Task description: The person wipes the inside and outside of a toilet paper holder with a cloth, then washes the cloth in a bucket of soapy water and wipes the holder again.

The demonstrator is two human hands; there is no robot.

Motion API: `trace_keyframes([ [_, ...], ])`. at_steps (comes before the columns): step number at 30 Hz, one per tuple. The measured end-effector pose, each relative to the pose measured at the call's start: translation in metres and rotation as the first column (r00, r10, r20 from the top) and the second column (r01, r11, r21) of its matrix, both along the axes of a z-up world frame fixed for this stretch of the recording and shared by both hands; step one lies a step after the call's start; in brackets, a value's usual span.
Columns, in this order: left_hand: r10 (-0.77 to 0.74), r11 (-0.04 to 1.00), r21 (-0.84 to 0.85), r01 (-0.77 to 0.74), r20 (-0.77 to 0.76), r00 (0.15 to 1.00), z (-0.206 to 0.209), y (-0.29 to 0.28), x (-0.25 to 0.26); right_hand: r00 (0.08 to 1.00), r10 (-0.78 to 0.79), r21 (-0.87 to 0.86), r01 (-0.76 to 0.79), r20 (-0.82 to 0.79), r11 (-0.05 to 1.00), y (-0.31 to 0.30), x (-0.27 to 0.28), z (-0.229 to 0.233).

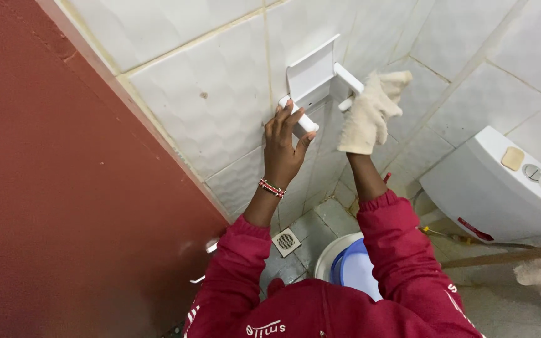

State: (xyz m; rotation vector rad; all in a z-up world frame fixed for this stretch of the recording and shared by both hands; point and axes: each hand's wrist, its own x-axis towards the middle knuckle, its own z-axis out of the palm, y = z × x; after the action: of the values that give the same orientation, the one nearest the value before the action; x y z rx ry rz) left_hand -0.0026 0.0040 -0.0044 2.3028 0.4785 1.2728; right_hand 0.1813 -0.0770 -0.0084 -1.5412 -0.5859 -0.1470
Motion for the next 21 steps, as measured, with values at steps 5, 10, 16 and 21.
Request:
trace_keyframes([
  [5, -0.008, 1.0, 0.023, 0.007, 0.014, 1.0, 0.0, 0.001, 0.001, 0.986, -0.005, -0.182, 0.036, 0.168, 0.983, 0.015, 0.002, 0.007],
  [10, 0.003, 1.0, 0.017, -0.003, 0.006, 1.0, -0.002, 0.0, 0.002, 0.976, 0.015, -0.253, 0.042, 0.219, 0.966, 0.011, 0.002, 0.012],
  [16, -0.019, 1.0, -0.015, 0.019, 0.021, 1.0, -0.001, -0.001, -0.001, 0.958, 0.041, -0.31, 0.051, 0.284, 0.949, -0.001, -0.001, 0.014],
  [21, -0.021, 1.0, 0.01, 0.02, 0.025, 0.999, -0.001, 0.001, 0.0, 0.939, 0.067, -0.358, 0.063, 0.338, 0.931, -0.004, -0.002, 0.023],
])
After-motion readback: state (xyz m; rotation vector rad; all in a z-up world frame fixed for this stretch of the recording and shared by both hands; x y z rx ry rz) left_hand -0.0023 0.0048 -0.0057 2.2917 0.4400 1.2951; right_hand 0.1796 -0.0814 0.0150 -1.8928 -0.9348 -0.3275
